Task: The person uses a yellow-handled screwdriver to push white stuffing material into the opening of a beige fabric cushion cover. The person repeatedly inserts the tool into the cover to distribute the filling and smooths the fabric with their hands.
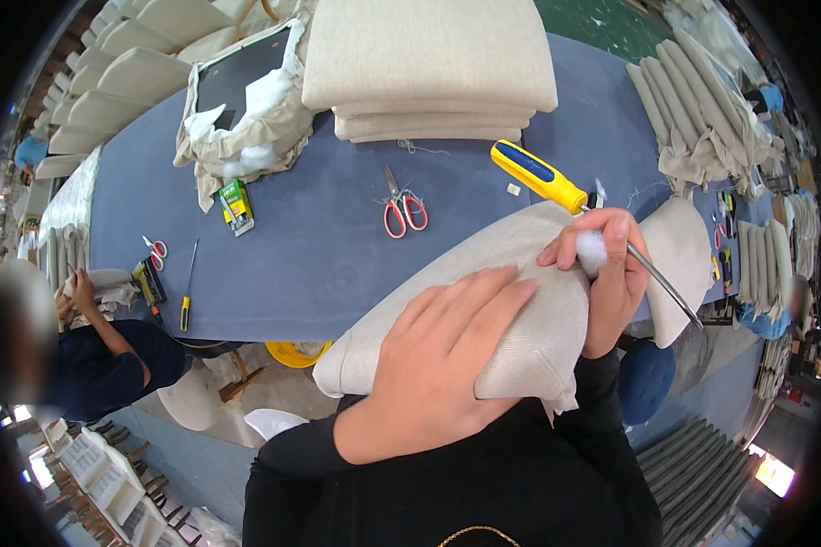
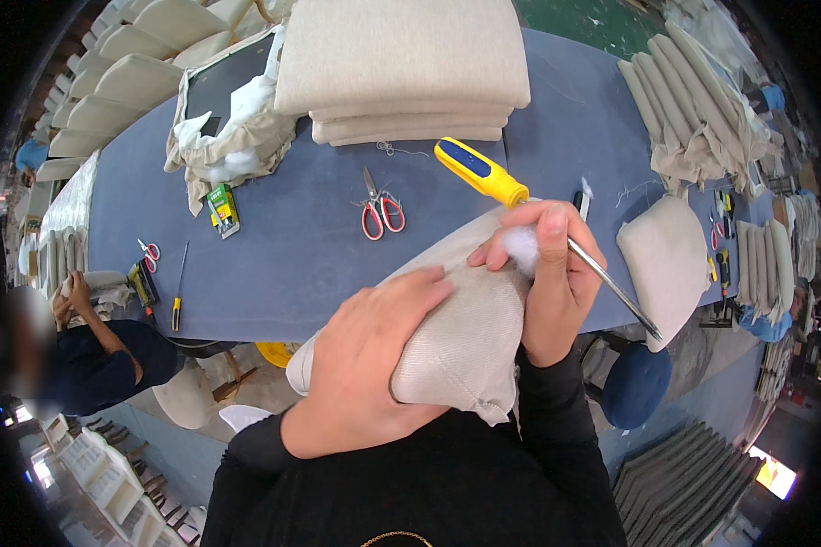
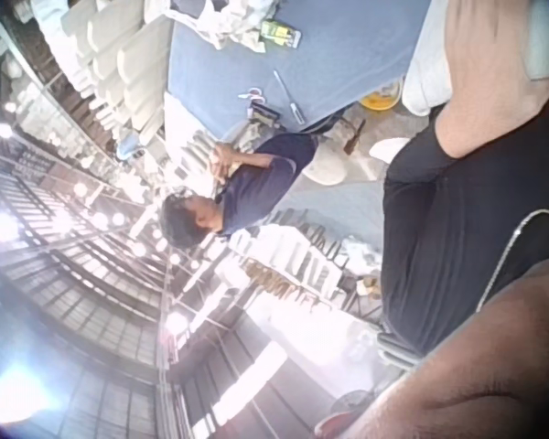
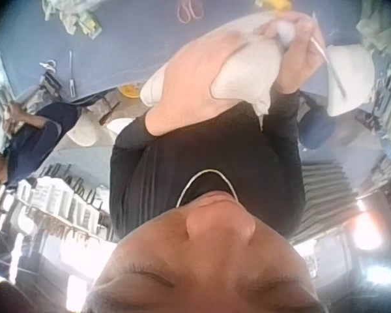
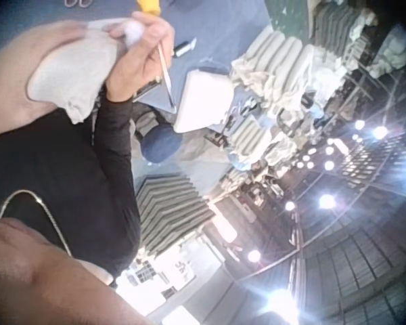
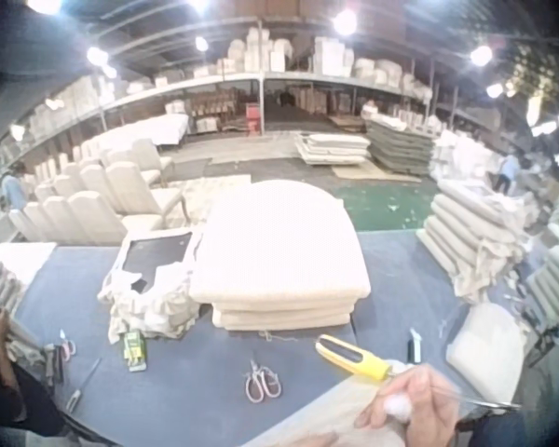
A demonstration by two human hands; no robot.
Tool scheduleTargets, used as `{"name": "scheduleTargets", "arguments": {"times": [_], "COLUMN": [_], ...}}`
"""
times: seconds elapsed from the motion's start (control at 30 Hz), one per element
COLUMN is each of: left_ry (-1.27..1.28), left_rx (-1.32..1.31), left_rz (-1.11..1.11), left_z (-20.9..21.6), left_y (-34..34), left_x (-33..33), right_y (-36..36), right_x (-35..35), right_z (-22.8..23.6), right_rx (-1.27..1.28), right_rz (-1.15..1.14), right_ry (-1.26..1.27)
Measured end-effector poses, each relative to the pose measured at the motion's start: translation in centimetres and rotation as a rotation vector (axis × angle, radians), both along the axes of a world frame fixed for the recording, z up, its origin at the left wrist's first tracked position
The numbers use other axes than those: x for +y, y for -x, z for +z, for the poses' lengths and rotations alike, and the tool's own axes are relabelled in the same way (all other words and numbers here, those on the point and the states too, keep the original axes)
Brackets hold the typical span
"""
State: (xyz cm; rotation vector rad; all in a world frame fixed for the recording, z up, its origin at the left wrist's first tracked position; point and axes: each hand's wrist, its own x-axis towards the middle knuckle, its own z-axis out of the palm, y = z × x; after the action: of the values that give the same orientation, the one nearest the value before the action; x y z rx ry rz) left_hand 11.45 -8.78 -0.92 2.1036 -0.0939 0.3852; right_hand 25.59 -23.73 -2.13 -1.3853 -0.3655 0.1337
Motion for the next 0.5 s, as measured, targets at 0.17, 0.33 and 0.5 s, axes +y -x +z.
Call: {"name": "scheduleTargets", "arguments": {"times": [0.17,0.33,0.5], "left_ry": [-0.112,0.005,-0.152], "left_rx": [-0.201,-0.502,-0.309], "left_rz": [-0.114,-0.038,-0.141], "left_z": [-0.8,-1.9,-0.5], "left_y": [-0.6,-1.9,-5.7], "left_x": [1.6,5.8,6.0], "right_y": [-0.1,-1.1,-0.1], "right_x": [-1.1,-2.8,-1.1], "right_z": [3.4,3.1,1.2], "right_rx": [0.063,0.026,0.155], "right_rz": [0.117,0.453,0.632], "right_ry": [0.293,0.144,-0.385]}}
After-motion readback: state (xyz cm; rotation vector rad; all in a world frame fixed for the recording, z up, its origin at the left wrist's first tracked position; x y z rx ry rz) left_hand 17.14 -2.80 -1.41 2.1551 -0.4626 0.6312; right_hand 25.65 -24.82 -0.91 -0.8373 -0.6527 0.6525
